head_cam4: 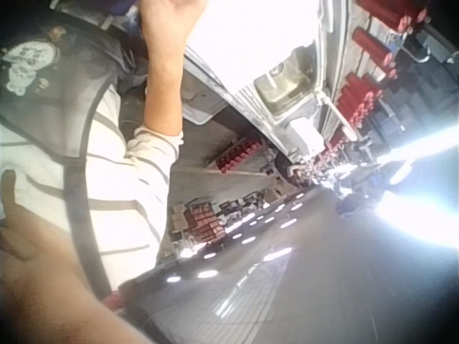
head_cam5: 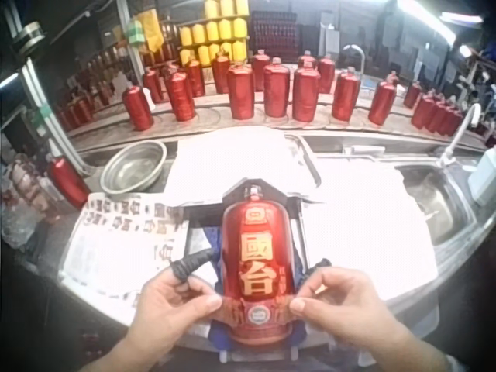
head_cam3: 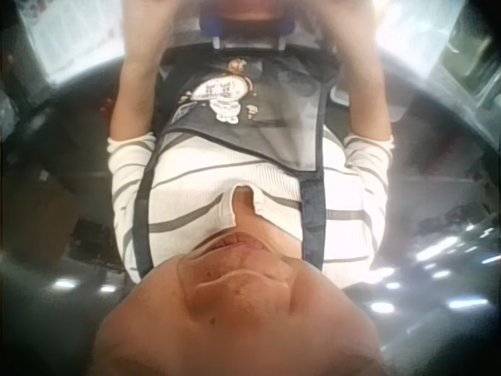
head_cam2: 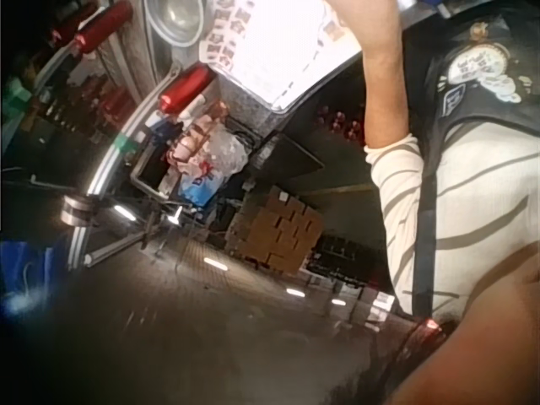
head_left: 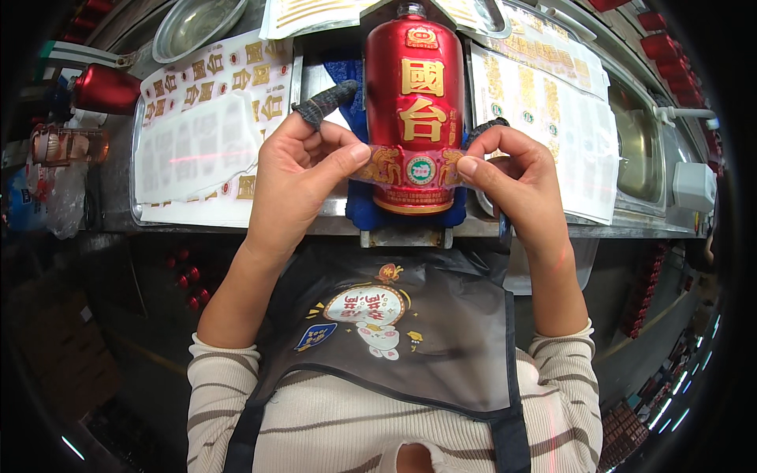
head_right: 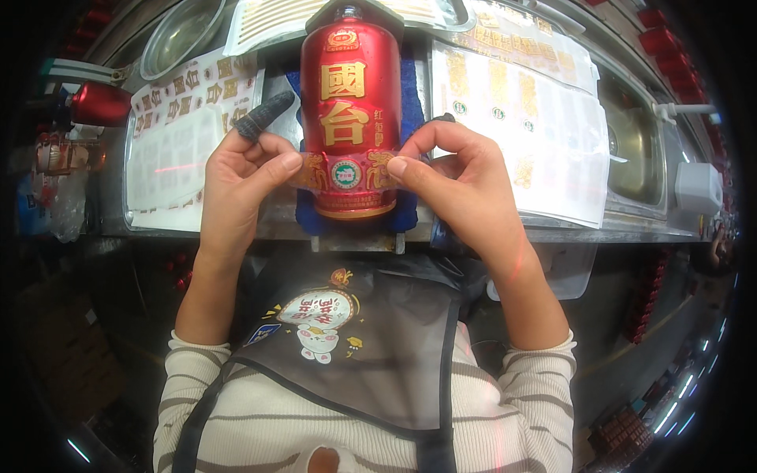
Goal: The person applies gold stickers to red cylindrical containers, smoothing each label with a cloth and rotating the container to align the design. The person handles multiple containers one at a time, placing finished units on a nearby rack.
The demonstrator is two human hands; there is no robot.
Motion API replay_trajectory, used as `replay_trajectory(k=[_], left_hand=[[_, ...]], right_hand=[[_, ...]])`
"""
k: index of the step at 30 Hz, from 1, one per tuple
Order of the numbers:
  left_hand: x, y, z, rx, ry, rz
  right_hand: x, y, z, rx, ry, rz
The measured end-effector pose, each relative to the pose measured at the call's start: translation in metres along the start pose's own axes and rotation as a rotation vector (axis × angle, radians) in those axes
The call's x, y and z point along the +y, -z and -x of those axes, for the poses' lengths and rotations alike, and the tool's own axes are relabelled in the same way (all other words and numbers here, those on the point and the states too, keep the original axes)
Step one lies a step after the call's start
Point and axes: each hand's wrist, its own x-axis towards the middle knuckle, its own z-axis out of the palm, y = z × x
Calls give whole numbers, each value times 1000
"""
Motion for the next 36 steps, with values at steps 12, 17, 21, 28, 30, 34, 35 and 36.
replay_trajectory(k=[12, 17, 21, 28, 30, 34, 35, 36], left_hand=[[-2, -1, 2, 27, -9, -93], [-4, -4, 1, 28, -41, -81], [-4, -2, 1, 23, -41, -119], [-5, -2, -1, 16, -34, -101], [-6, -2, -1, 17, -31, -98], [-13, 2, -3, 22, -43, -131], [-17, 5, -4, 28, -36, -152], [-19, 7, -4, 34, -29, -174]], right_hand=[[3, 2, -2, -14, 28, 27], [3, 2, -3, -21, 33, 28], [4, 4, -4, -35, 27, 34], [4, 2, -5, -28, 19, 36], [4, 3, -6, -36, 4, 27], [17, 12, -14, -27, 13, 41], [24, 15, -16, 8, 26, 41], [27, 18, -17, 44, 39, 41]])
